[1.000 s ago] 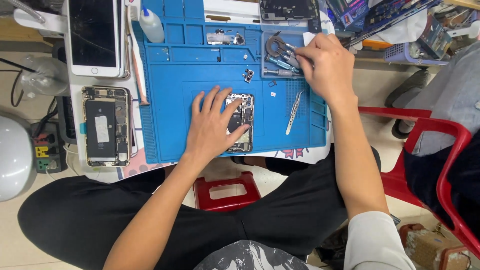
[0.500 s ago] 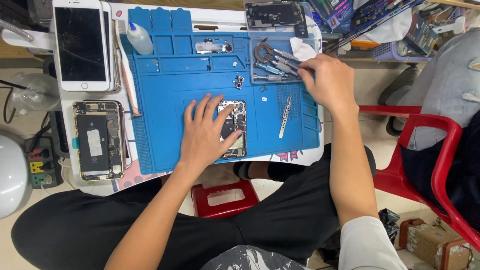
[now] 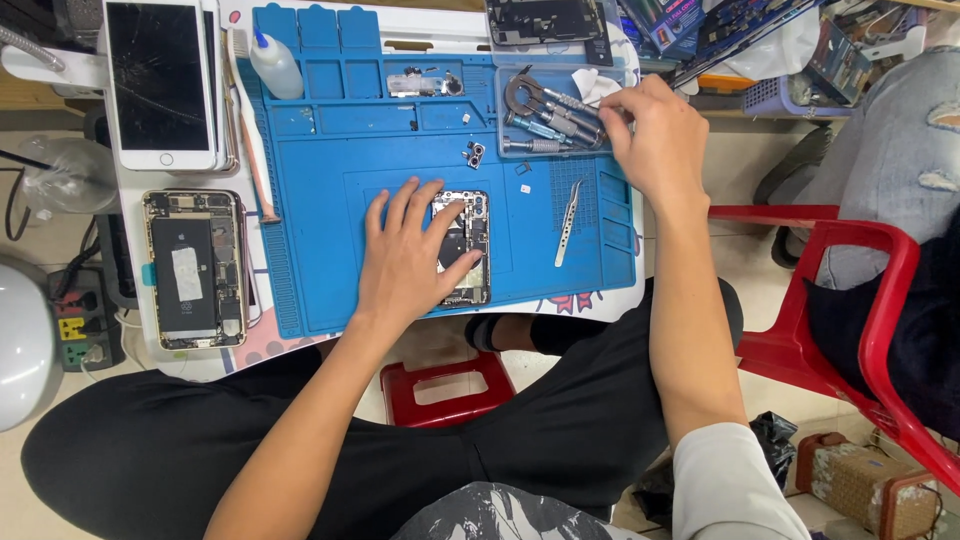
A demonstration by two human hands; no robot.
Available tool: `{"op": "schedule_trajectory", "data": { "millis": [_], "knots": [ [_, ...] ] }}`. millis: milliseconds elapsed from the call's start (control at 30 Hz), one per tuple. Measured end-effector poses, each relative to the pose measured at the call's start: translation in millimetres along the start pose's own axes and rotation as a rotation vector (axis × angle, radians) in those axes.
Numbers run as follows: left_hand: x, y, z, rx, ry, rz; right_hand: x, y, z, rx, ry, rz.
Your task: The person disassembles a smartphone on a blue work mat, using tweezers and a screwdriver to remove screws and internal components. They place small parts on the mat and continue to manipulate the phone's internal structure.
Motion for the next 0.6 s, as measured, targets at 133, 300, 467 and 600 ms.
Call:
{"op": "schedule_trajectory", "data": {
  "millis": [133, 300, 467, 600],
  "knots": [
    [1, 3, -1, 0.013, -0.010, -0.017, 0, 6, 6, 0.029, 0.004, -0.062],
    [0, 3, -1, -0.004, -0.012, -0.020, 0, -2, -4, 0.037, -0.081, -0.013],
    [-1, 4, 0, 0.005, -0.011, -0.023, 5, -29, -23, 0.013, -0.064, 0.034],
    [1, 3, -1, 0.003, -0.008, -0.005, 20, -55, -26, -0.341, -0.080, 0.265]
  ]
}}
Point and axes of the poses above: each hand's wrist, its own x-axis away from the middle knuckle, its own y-axis out of the palm, z = x × y, the point moved 10 cm from there along -x, towards the middle knuckle, and after that the axes turned 1 degree about z, right-handed, at the moved point
